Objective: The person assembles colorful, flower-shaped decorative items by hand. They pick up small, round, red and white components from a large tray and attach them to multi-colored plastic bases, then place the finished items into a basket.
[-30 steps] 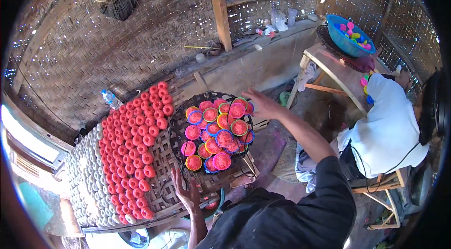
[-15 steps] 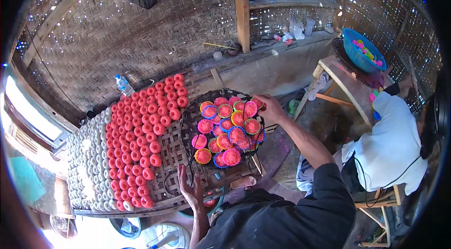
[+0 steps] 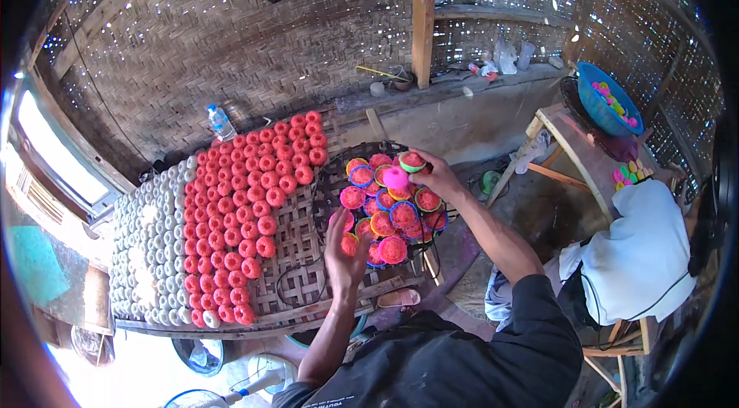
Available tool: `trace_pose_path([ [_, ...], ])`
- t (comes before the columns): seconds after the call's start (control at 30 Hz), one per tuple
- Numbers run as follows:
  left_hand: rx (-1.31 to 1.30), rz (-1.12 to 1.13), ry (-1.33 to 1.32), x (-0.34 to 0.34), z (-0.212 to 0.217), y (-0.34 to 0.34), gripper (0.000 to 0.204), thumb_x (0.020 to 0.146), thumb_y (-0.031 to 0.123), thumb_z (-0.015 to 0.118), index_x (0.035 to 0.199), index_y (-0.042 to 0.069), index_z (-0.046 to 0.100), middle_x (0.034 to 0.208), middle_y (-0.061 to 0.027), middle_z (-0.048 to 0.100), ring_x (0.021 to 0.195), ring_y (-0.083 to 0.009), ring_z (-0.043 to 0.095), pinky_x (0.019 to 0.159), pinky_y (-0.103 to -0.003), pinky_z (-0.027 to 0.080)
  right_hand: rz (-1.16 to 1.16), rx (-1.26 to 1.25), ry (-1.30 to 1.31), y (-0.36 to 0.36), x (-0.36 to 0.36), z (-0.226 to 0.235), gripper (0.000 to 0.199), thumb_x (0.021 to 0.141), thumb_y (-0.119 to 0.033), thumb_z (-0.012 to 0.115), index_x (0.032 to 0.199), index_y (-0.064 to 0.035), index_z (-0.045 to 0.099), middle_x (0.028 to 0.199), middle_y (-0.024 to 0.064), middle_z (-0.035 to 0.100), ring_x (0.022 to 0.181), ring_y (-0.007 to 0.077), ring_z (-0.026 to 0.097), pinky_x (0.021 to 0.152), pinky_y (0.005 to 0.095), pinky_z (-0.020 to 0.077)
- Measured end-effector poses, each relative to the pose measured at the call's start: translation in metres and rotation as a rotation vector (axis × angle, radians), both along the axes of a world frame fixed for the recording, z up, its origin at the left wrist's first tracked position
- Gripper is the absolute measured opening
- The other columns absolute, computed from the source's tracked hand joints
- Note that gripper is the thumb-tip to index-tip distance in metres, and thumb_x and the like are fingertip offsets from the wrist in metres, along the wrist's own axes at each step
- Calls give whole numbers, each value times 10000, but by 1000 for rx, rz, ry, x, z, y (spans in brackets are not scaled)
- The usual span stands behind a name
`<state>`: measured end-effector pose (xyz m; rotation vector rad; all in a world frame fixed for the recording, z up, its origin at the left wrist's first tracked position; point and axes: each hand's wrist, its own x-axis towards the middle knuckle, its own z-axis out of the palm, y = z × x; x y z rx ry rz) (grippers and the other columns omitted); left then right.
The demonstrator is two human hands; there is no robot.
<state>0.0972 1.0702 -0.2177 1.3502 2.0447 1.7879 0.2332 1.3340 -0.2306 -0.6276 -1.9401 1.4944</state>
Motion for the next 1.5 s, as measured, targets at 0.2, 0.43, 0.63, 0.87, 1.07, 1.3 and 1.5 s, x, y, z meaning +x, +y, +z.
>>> trace_pose_path([
  [0.2,-80,-55,9,-16,-13,61,647,858,190,698,1427,9,451,1402,-235,514,1319,-350,486,1090,-419,394,56,92,-38,-1,-36,5,697,743,-82,752,1398,-47,517,1294,73,613,1165,155,576,1038,297,437],
  [0.43,5,-93,-188,-38,-43,81,611,894,196,659,1435,7,446,1349,-237,567,1237,-329,568,1027,-392,451,236,-178,122,-3,-53,11,699,754,-31,727,1414,-49,498,1321,74,600,1161,163,582,1040,301,434],
  [0.63,97,-66,-513,-41,-41,71,504,963,146,572,1428,-11,455,1312,-234,593,1177,-240,606,976,-342,474,391,-403,189,-30,-75,33,666,769,-105,742,1395,-58,522,1249,61,620,1106,146,585,984,294,455],
  [0.87,157,3,-464,-44,-46,55,472,993,141,548,1415,-48,454,1368,-174,560,1246,-215,543,1040,-324,420,449,-271,136,-35,-83,37,668,776,-127,744,1400,-57,516,1230,53,628,1083,142,591,948,293,477],
  [1.07,166,70,-592,-36,-32,41,499,1024,293,506,1377,-61,497,1323,-175,591,1212,-225,565,1036,-323,423,446,-100,46,-66,-81,37,696,786,-77,738,1430,-63,476,1305,56,585,1200,156,544,1046,308,421],
  [1.3,278,85,-759,-42,-26,18,518,1062,388,369,1335,-23,528,1237,-120,609,1154,-199,567,986,-323,437,355,289,70,-127,-106,30,707,753,-66,728,1414,-35,480,1346,175,559,1263,262,538,1081,354,404],
  [1.5,419,5,-866,-61,-23,-13,461,1060,372,404,1306,7,541,1189,-88,603,1080,-161,576,925,-300,459,304,495,25,-167,-136,3,694,706,-77,714,1373,-36,527,1327,211,531,1269,347,509,1063,403,424],
])
